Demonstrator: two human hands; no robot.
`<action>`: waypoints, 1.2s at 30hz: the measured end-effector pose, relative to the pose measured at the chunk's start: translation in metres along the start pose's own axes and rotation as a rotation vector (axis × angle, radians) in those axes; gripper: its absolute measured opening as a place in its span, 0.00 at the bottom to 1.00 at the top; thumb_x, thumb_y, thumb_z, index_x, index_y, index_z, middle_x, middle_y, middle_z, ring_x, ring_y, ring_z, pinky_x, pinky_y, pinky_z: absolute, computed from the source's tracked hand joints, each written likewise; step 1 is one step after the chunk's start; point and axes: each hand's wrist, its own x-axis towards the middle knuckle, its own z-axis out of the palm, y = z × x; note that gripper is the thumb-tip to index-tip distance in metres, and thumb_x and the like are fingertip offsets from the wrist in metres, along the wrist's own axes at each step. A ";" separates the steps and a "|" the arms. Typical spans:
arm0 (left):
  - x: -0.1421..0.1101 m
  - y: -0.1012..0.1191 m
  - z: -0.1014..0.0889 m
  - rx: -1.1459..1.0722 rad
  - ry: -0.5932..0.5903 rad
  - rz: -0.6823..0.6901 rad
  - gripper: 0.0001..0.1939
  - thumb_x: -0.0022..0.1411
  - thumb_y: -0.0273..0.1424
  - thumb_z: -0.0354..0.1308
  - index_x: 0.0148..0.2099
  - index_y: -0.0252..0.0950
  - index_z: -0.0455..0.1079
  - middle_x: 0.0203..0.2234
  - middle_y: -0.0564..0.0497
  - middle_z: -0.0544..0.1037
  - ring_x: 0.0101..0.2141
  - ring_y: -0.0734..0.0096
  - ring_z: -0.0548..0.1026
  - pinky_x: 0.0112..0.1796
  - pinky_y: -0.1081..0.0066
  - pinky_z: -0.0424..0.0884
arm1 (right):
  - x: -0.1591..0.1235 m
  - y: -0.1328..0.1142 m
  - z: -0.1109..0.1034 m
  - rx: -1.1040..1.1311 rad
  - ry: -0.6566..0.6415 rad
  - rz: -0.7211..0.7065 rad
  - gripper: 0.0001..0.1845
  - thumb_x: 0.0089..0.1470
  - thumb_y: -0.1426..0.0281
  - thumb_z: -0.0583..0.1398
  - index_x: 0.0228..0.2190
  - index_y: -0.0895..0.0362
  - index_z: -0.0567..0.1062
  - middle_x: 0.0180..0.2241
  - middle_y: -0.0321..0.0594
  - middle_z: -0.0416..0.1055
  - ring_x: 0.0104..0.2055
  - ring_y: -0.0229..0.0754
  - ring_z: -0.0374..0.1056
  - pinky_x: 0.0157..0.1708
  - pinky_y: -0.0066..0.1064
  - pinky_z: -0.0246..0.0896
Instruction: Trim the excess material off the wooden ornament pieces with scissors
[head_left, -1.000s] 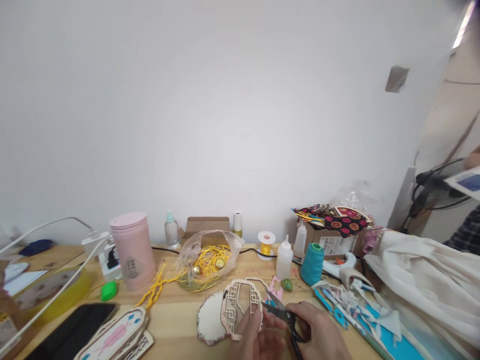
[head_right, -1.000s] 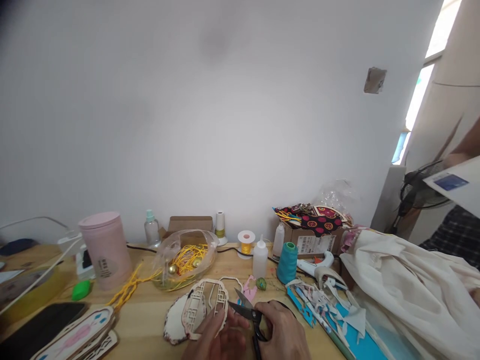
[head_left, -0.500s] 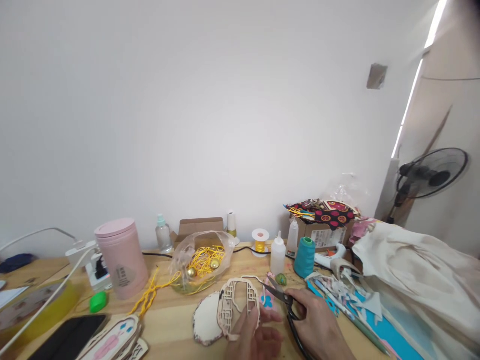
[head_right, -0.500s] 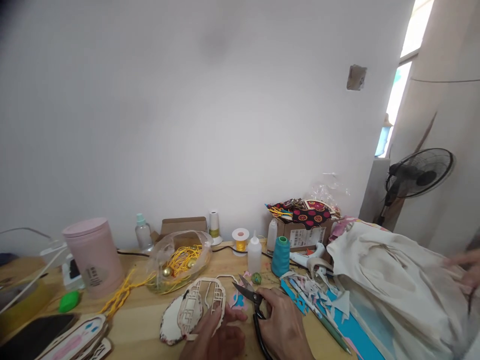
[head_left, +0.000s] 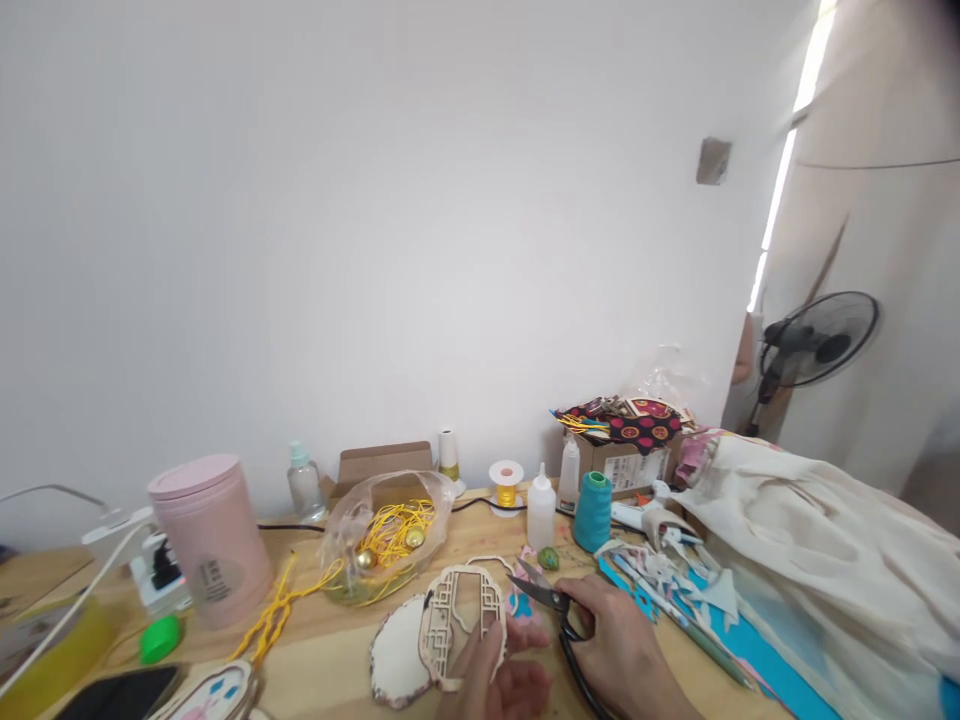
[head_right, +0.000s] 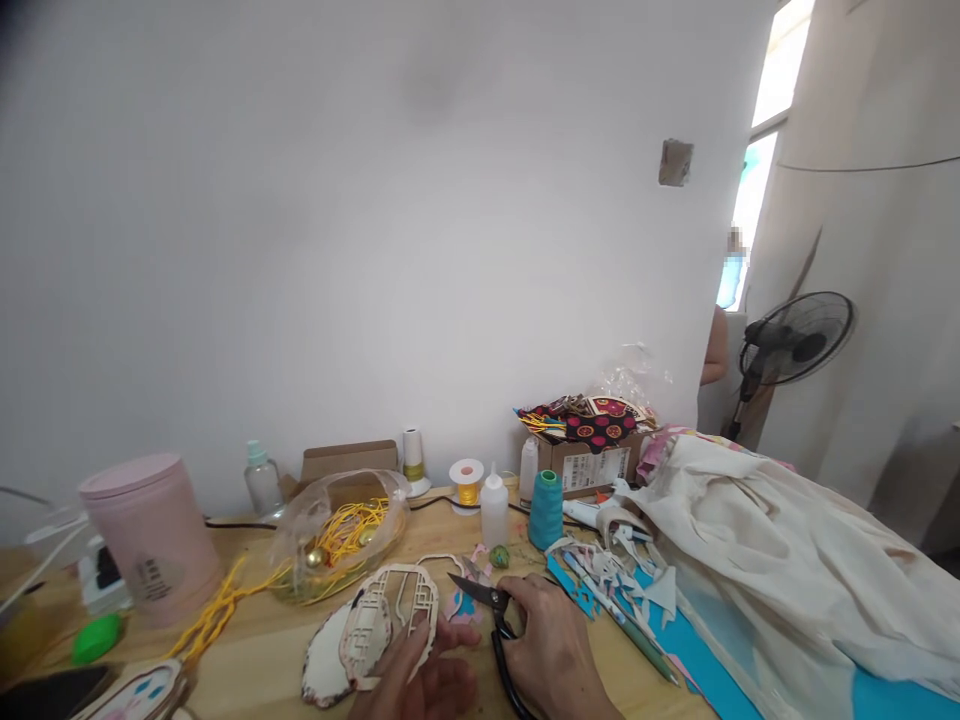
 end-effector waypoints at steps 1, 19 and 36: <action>0.000 0.001 0.000 0.000 0.004 -0.005 0.16 0.41 0.41 0.63 0.27 0.33 0.70 0.27 0.48 0.78 0.22 0.70 0.73 0.28 0.69 0.67 | 0.000 0.000 0.000 -0.002 0.006 -0.003 0.21 0.38 0.76 0.51 0.34 0.51 0.75 0.31 0.37 0.73 0.34 0.41 0.67 0.33 0.28 0.58; -0.001 -0.001 0.004 0.286 -0.179 0.046 0.15 0.44 0.42 0.61 0.26 0.33 0.73 0.16 0.50 0.76 0.18 0.76 0.68 0.23 0.75 0.59 | 0.004 -0.023 0.002 0.767 -0.084 -0.063 0.17 0.48 0.67 0.55 0.42 0.58 0.68 0.28 0.36 0.69 0.29 0.37 0.66 0.29 0.26 0.61; 0.000 -0.002 -0.002 0.433 -0.062 0.087 0.18 0.43 0.46 0.60 0.26 0.34 0.71 0.11 0.52 0.73 0.13 0.77 0.64 0.16 0.76 0.53 | 0.014 -0.023 0.012 0.683 -0.109 -0.177 0.09 0.47 0.73 0.55 0.34 0.56 0.70 0.22 0.32 0.64 0.23 0.34 0.59 0.23 0.23 0.56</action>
